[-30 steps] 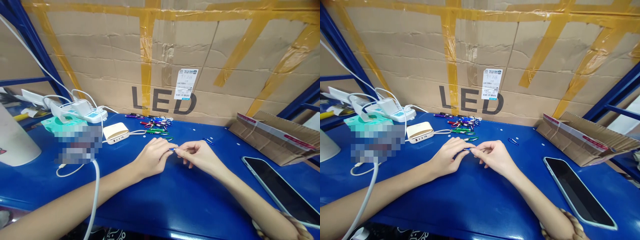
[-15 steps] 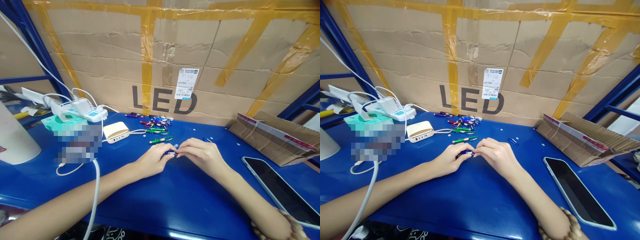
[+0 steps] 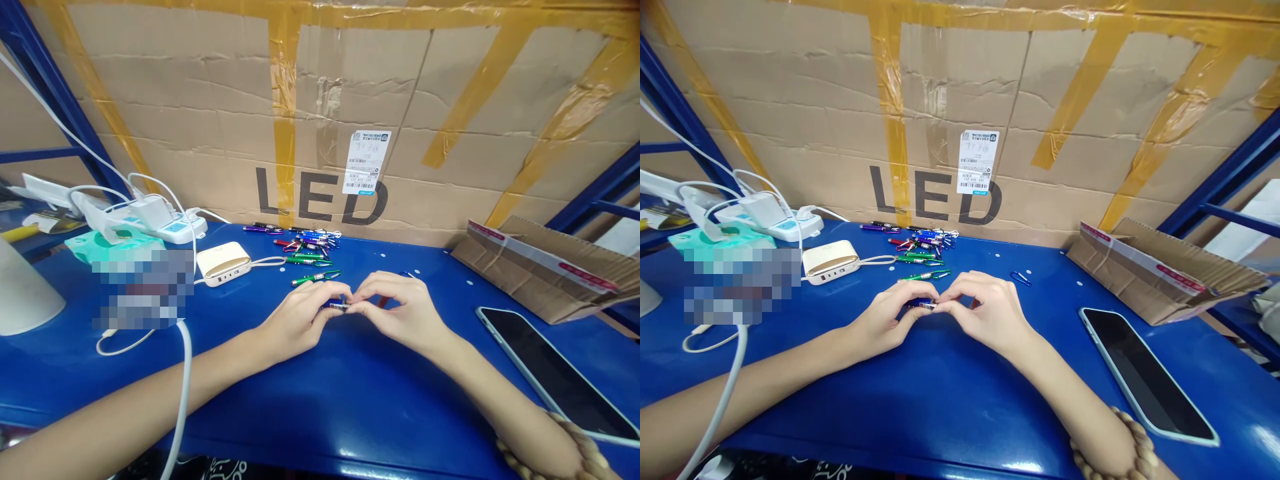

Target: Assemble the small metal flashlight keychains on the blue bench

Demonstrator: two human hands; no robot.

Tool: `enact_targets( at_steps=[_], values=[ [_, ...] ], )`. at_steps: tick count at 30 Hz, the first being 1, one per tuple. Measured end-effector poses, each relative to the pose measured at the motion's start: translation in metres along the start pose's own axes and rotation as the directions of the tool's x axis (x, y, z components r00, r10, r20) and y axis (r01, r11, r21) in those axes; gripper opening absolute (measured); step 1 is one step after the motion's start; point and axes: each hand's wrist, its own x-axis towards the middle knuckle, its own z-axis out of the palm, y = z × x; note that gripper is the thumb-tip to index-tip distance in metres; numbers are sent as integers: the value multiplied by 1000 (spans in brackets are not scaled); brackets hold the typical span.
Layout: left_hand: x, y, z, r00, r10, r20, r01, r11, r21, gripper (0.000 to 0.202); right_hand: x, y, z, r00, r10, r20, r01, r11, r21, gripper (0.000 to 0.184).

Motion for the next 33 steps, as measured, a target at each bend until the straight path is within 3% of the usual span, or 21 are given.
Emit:
enact_targets(
  at_steps=[3,7,11,15,21,26,33],
  values=[
    [-1,-2,-1,998,48,-28,-44,990,130,11,0,-6,5,972,236,17,-236,965,114,18],
    [-1,-6,-1,996,91,-23,-83,970,227,8,2,-7,9,870,449,204,-493,815,306,27],
    [-1,-7,-1,995,91,-36,-80,968,238,8,5,-7,7,758,537,370,-652,608,454,36],
    [0,-6,0,998,47,-43,-37,979,199,4,8,-8,4,712,565,417,-701,536,470,39],
    [2,-5,1,998,-38,-43,44,989,139,3,9,-5,2,725,557,406,-689,575,441,38],
    [3,-6,2,991,-134,-18,134,991,18,15,9,-1,3,746,562,358,-666,632,396,36],
    [4,-5,4,980,-190,50,192,981,-31,16,5,5,7,849,501,165,-525,835,166,36]
  ],
)
